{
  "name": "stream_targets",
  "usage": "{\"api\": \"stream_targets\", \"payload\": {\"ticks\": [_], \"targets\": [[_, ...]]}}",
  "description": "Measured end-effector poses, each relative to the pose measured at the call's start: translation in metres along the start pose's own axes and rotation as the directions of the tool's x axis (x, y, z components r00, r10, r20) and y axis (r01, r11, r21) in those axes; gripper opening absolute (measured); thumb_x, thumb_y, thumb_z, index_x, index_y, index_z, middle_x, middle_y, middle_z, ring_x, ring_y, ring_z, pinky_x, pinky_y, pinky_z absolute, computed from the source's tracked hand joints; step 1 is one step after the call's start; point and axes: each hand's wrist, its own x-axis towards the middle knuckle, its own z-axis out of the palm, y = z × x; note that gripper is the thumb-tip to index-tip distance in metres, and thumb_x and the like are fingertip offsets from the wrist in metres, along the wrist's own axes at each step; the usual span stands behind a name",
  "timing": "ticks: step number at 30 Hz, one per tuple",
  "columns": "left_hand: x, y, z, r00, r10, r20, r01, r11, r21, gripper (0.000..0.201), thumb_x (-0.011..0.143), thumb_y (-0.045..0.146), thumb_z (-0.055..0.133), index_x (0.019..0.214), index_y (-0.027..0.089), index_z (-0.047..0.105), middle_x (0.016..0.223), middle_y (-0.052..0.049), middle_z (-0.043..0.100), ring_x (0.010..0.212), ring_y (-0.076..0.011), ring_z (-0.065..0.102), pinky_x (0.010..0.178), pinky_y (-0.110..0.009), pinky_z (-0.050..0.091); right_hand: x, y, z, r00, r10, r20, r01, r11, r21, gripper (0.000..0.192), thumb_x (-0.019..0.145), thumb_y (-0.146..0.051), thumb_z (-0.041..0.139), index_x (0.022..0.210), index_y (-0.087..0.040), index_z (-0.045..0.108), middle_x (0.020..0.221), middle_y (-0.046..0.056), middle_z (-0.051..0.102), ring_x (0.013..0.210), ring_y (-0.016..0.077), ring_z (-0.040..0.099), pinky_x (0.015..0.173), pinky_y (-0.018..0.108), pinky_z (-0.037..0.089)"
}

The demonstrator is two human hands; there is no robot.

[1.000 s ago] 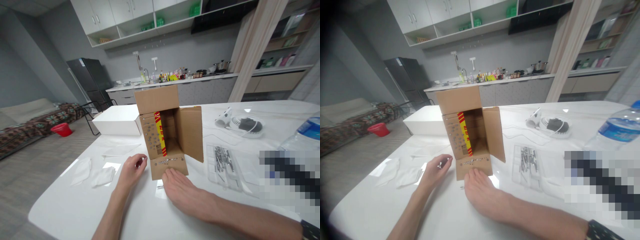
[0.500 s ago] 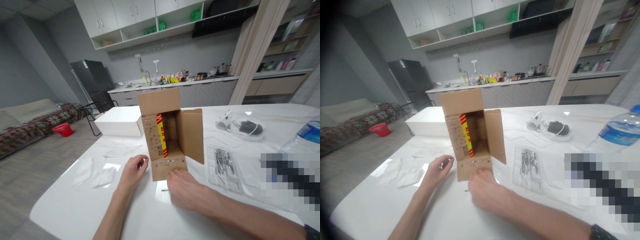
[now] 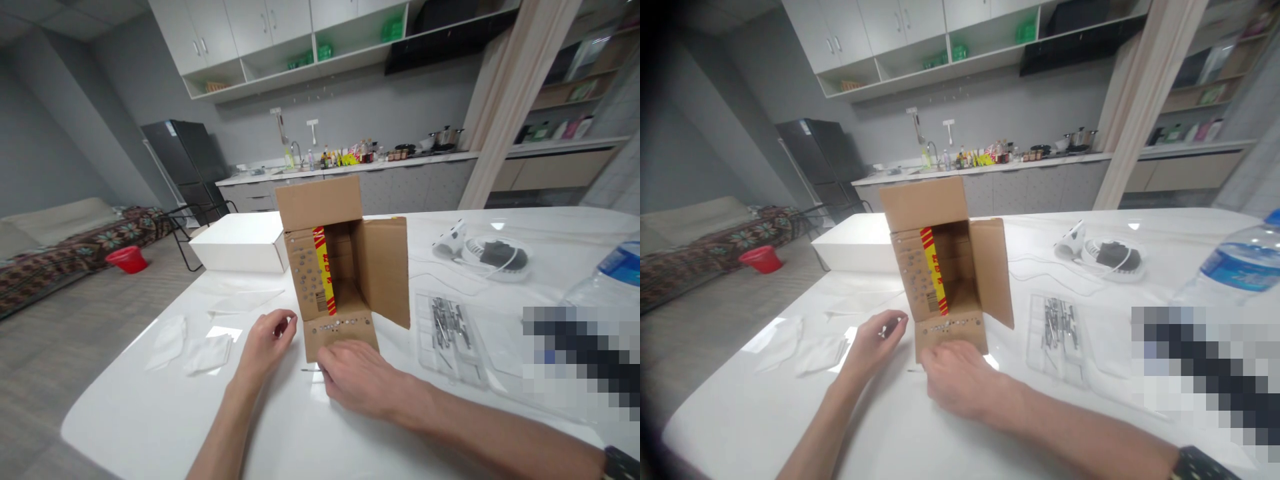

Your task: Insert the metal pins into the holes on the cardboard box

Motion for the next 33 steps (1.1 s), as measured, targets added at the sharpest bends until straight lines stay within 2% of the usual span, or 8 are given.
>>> {"api": "stream_targets", "payload": {"ticks": [3, 6, 10, 12, 15, 21, 27, 33], "targets": [[0.0, 0.0, 0.0, 1.0, 0.009, -0.004, -0.009, 1.0, -0.002, 0.018, 0.089, 0.033, 0.052, 0.086, 0.021, 0.065, 0.07, 0.0, 0.066, 0.061, -0.0138, 0.056, 0.064, -0.027, 0.045, -0.001, 0.001, 0.009, 0.996, -0.068, -0.066, 0.076, 0.99, 0.122, 0.017, 0.088, -0.012, 0.045, 0.096, -0.017, 0.059, 0.086, 0.006, 0.067, 0.078, 0.0179, 0.06, 0.07, 0.028, 0.043], [0.0, 0.0, 0.0, 1.0, 0.009, -0.008, -0.009, 1.0, -0.006, 0.018, 0.089, 0.032, 0.052, 0.086, 0.021, 0.065, 0.069, 0.001, 0.065, 0.061, -0.0136, 0.056, 0.063, -0.026, 0.045, -0.003, 0.004, 0.022, 0.971, -0.116, -0.207, 0.165, 0.957, 0.24, 0.022, 0.087, -0.012, 0.046, 0.102, -0.016, 0.061, 0.089, 0.006, 0.066, 0.081, 0.0174, 0.059, 0.075, 0.029, 0.044], [0.0, 0.001, -0.001, 1.0, 0.005, -0.01, -0.005, 1.0, -0.009, 0.018, 0.089, 0.032, 0.052, 0.086, 0.021, 0.065, 0.069, 0.0, 0.065, 0.062, -0.0135, 0.056, 0.064, -0.026, 0.045, -0.004, 0.005, 0.032, 0.917, 0.022, -0.398, 0.177, 0.873, 0.454, 0.025, 0.087, -0.008, 0.042, 0.095, -0.017, 0.063, 0.085, 0.004, 0.062, 0.081, 0.0159, 0.057, 0.075, 0.027, 0.046], [0.0, 0.001, -0.001, 1.0, 0.004, -0.007, -0.004, 1.0, -0.009, 0.018, 0.089, 0.032, 0.052, 0.086, 0.021, 0.065, 0.069, 0.0, 0.065, 0.062, -0.0136, 0.056, 0.064, -0.026, 0.045, -0.004, 0.004, 0.032, 0.899, 0.121, -0.421, 0.16, 0.805, 0.572, 0.025, 0.088, -0.008, 0.04, 0.092, -0.018, 0.062, 0.085, 0.004, 0.063, 0.081, 0.0148, 0.058, 0.075, 0.026, 0.047], [0.0, 0.001, -0.002, 1.0, -0.001, -0.005, 0.001, 1.0, -0.015, 0.018, 0.089, 0.032, 0.052, 0.086, 0.021, 0.065, 0.07, 0.0, 0.066, 0.062, -0.0137, 0.056, 0.065, -0.027, 0.044, -0.003, 0.002, 0.029, 0.894, 0.224, -0.389, 0.108, 0.733, 0.671, 0.02, 0.089, -0.012, 0.044, 0.094, -0.018, 0.063, 0.084, 0.003, 0.064, 0.077, 0.0137, 0.058, 0.072, 0.025, 0.047], [-0.001, 0.001, 0.0, 1.0, -0.005, 0.001, 0.005, 1.0, -0.025, 0.017, 0.089, 0.032, 0.053, 0.086, 0.021, 0.065, 0.071, 0.0, 0.066, 0.062, -0.0137, 0.055, 0.064, -0.026, 0.044, -0.006, -0.001, 0.028, 0.889, 0.18, -0.42, 0.17, 0.723, 0.669, 0.021, 0.09, -0.018, 0.049, 0.104, -0.017, 0.065, 0.088, 0.003, 0.068, 0.079, 0.0133, 0.061, 0.073, 0.025, 0.049], [-0.001, 0.002, 0.001, 1.0, 0.01, 0.021, -0.009, 1.0, -0.015, 0.018, 0.09, 0.032, 0.052, 0.087, 0.021, 0.065, 0.07, 0.001, 0.065, 0.063, -0.0136, 0.055, 0.065, -0.027, 0.043, -0.003, 0.001, 0.033, 0.804, 0.262, -0.534, 0.191, 0.736, 0.65, 0.011, 0.089, -0.022, 0.055, 0.088, -0.019, 0.066, 0.073, 0.0, 0.065, 0.067, 0.0119, 0.058, 0.065, 0.024, 0.047], [-0.001, 0.001, 0.001, 1.0, 0.013, 0.025, -0.013, 1.0, -0.013, 0.017, 0.09, 0.031, 0.052, 0.087, 0.021, 0.064, 0.072, 0.001, 0.066, 0.064, -0.0135, 0.056, 0.066, -0.027, 0.043, 0.001, 0.005, 0.036, 0.762, 0.354, -0.543, 0.15, 0.719, 0.678, 0.01, 0.089, -0.022, 0.056, 0.086, -0.02, 0.065, 0.071, 0.0, 0.063, 0.064, 0.0116, 0.056, 0.059, 0.023, 0.044]]}}
